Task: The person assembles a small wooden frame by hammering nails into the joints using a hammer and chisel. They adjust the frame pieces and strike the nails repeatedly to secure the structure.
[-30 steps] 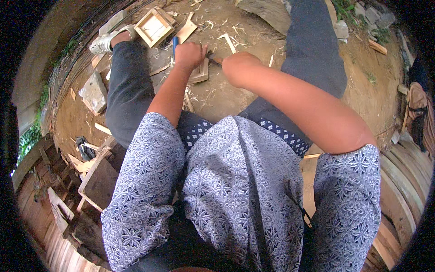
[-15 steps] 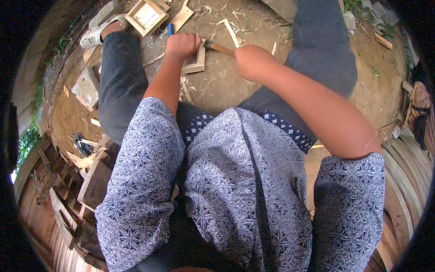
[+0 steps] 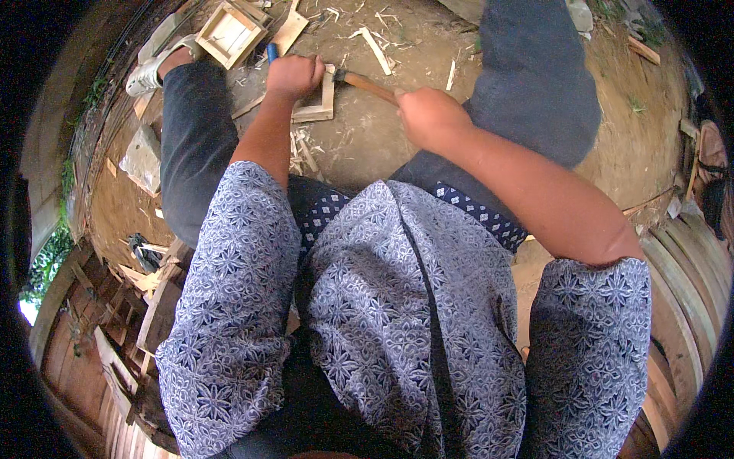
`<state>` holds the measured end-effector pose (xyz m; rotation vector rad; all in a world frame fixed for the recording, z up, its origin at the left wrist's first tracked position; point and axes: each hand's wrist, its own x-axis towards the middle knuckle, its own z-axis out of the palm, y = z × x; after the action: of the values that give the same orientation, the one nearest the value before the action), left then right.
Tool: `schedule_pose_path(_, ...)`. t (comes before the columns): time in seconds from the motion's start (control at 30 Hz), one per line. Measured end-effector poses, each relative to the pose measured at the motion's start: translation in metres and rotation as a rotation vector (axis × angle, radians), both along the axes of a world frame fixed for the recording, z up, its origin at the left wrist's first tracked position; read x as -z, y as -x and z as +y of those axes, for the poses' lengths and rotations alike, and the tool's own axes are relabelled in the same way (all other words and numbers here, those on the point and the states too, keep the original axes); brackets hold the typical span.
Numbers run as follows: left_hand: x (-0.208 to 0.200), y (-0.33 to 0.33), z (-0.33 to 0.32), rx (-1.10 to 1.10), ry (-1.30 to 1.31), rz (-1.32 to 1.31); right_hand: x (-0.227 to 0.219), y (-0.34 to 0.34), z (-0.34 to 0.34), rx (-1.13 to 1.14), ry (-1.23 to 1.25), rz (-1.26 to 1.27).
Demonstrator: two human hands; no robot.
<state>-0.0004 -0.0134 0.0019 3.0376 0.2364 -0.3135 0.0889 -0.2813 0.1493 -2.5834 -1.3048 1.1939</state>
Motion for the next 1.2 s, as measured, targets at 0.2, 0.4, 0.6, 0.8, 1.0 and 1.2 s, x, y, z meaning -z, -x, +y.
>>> schedule_pose_path(0.2,-0.01,-0.007,-0.004,0.0,0.029,0.047,0.005,-0.006,-0.012,-0.003,-0.039,0.021)
schedule_pose_path(0.4,-0.004,-0.01,0.004,0.037,0.058,0.066,0.005,-0.007,-0.015,0.0,-0.076,0.024)
schedule_pose_path(0.6,0.001,-0.013,0.011,0.072,0.12,0.084,0.008,-0.004,-0.016,-0.01,-0.077,-0.003)
schedule_pose_path(0.8,-0.001,-0.015,0.012,0.061,0.145,0.091,0.009,0.002,-0.018,-0.004,-0.028,-0.006)
schedule_pose_path(1.0,-0.013,-0.022,0.007,0.08,0.145,0.059,0.009,0.006,-0.017,0.06,0.048,0.038)
schedule_pose_path(1.2,-0.013,0.002,-0.005,-0.129,0.049,0.068,-0.008,0.015,0.009,0.12,0.052,0.081)
